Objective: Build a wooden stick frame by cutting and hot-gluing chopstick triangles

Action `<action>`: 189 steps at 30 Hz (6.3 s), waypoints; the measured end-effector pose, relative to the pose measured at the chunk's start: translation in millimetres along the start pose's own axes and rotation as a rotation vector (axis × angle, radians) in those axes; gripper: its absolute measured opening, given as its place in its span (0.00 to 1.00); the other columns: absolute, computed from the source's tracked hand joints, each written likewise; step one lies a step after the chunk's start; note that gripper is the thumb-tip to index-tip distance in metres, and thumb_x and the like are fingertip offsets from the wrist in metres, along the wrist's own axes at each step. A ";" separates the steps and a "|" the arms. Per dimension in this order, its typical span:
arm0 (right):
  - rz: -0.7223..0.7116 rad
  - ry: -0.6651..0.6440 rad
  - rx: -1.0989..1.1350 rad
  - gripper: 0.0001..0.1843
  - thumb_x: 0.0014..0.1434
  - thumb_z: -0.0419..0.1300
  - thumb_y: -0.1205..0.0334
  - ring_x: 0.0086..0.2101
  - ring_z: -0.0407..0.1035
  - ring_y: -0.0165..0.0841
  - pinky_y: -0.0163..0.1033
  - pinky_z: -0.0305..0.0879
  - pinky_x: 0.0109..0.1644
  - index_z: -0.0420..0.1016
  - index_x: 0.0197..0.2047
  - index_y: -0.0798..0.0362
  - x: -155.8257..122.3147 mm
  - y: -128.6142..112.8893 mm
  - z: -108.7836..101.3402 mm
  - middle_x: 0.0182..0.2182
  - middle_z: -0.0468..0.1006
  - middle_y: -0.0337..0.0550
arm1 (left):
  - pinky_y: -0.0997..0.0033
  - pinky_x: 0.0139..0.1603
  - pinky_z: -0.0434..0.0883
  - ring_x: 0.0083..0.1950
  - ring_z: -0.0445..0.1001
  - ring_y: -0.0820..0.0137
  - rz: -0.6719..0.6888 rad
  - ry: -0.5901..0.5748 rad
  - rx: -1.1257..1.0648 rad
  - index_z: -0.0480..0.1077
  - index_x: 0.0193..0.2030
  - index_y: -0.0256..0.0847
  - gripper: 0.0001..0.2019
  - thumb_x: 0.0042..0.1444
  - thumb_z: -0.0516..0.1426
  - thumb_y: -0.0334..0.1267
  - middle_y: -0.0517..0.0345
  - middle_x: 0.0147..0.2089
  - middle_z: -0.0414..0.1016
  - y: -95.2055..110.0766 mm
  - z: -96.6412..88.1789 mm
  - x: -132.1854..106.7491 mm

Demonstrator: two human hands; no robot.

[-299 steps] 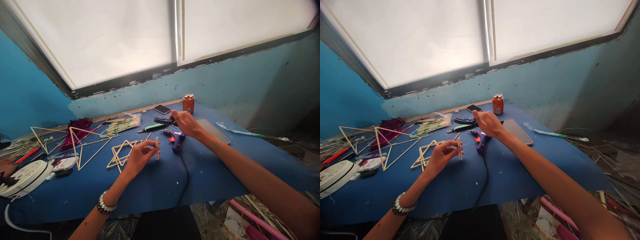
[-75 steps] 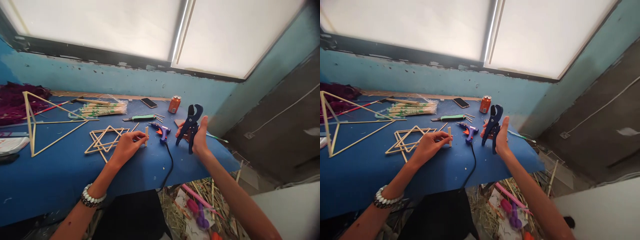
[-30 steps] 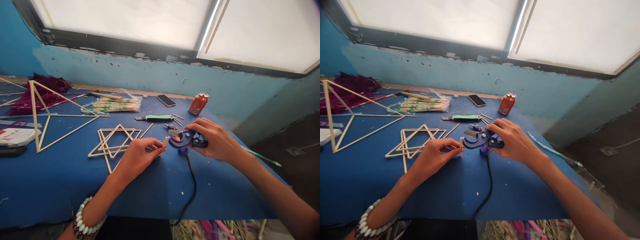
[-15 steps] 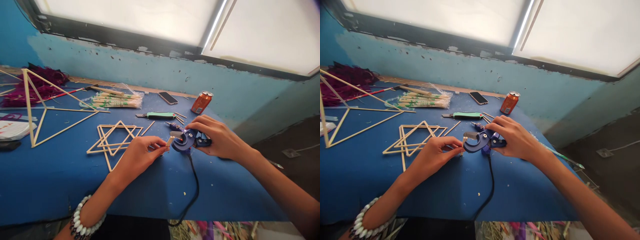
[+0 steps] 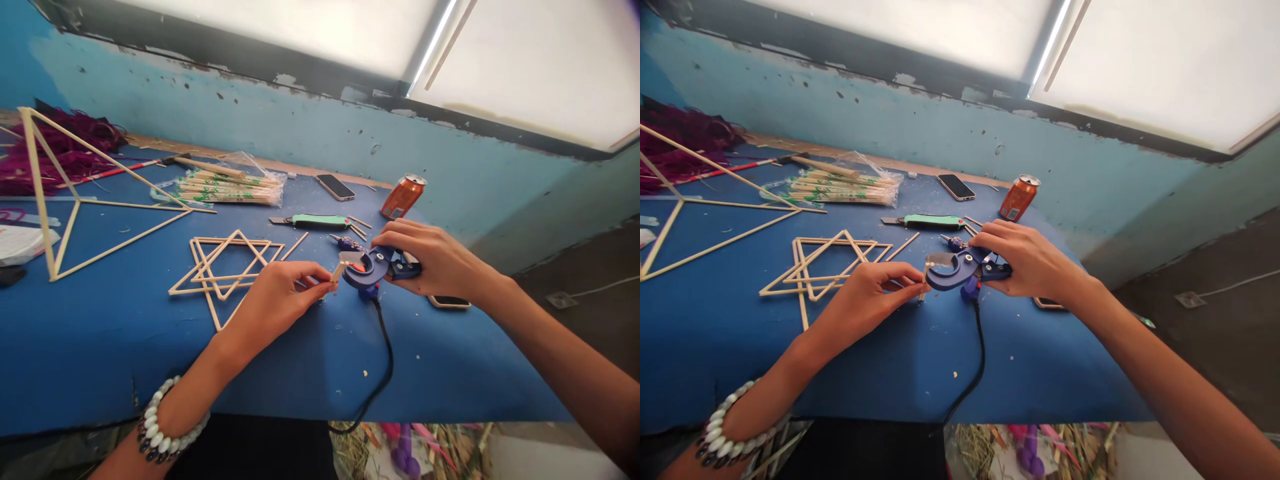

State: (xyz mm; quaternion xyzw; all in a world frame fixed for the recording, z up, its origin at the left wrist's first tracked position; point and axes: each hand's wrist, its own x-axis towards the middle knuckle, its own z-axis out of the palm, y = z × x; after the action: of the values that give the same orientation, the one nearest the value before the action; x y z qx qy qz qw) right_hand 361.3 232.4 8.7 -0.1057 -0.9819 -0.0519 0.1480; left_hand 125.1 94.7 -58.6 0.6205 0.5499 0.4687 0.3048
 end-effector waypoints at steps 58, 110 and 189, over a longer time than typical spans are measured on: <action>0.069 0.125 -0.379 0.20 0.69 0.52 0.47 0.24 0.67 0.30 0.37 0.45 0.29 0.69 0.34 0.54 -1.0 -12.4 23.3 0.24 0.74 0.41 | 0.75 0.36 0.71 0.42 0.80 0.69 0.025 -0.179 -0.146 0.71 0.43 0.42 0.09 0.67 0.56 0.45 0.57 0.42 0.83 -4.3 -3.3 2.9; 0.341 0.453 -0.441 0.33 0.71 0.34 0.56 0.20 0.56 0.29 0.38 0.43 0.27 0.70 0.23 0.54 -0.6 -31.6 42.4 0.18 0.68 0.43 | 0.73 0.38 0.72 0.41 0.80 0.68 -0.003 -0.170 -0.165 0.69 0.42 0.41 0.15 0.64 0.58 0.53 0.53 0.42 0.83 -3.1 -3.0 2.4; 0.388 -0.252 -0.248 0.35 0.64 0.56 0.35 0.51 0.69 0.49 0.46 0.64 0.50 0.76 0.52 0.61 177.2 81.5 96.9 0.53 0.74 0.63 | 0.72 0.46 0.78 0.44 0.83 0.65 0.049 0.522 0.052 0.77 0.37 0.44 0.10 0.59 0.63 0.48 0.58 0.42 0.85 -23.3 -96.9 -60.3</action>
State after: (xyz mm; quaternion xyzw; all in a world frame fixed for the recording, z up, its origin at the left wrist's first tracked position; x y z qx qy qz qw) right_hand 186.9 358.6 -24.2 -0.3149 -0.9402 -0.1288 0.0178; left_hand 29.7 27.9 -58.0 0.4992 0.6064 0.6061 0.1251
